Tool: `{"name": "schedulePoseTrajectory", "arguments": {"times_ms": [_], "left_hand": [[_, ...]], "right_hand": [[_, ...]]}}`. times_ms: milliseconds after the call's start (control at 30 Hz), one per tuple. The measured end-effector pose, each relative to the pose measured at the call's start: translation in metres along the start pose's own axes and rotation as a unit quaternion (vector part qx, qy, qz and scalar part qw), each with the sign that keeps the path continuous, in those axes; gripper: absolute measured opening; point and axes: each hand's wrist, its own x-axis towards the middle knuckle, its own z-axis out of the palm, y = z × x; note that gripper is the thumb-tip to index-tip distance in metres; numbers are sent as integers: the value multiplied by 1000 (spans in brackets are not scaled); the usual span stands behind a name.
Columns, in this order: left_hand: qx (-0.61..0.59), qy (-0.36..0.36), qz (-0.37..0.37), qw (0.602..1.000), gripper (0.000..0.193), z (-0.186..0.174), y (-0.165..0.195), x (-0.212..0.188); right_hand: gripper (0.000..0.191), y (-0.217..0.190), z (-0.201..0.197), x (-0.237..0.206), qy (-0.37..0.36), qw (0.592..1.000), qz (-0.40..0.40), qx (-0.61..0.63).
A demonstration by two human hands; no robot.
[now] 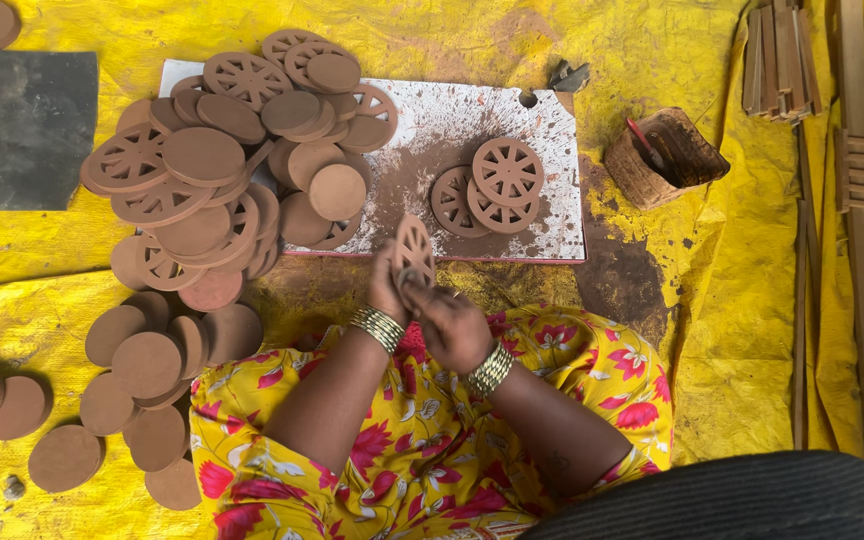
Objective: The person sits on the ground and smooths terracotta clay discs, including wheel-shaped cut pieces, one at a time using a small abrasive pad. They rub the surfaces and edges of each piece and set finished pieces onto a growing pile beside a board.
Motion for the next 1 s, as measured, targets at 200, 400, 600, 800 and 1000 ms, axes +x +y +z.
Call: {"name": "schedulePoseTrajectory", "arguments": {"times_ms": [200, 400, 600, 800, 1000], "left_hand": [[-19, -23, -40, 999, 70, 6, -19, -10], [97, 33, 22, 995, 81, 11, 5, -14], [79, 40, 71, 993, 80, 1, 21, -5], [30, 24, 11, 999, 75, -12, -10, 10], [109, 55, -12, 992, 73, -1, -16, 1]], "right_hand": [[46, 42, 8, 8, 16, 984, 156, -89], [44, 42, 27, 7, -150, 952, 243, -111], [45, -8, 7, -6, -77, 994, 66, -43], [39, -3, -2, 2, 26, 1000, -9, 1], [42, 54, 20, 3, -3, 988, 148, -37]]}}
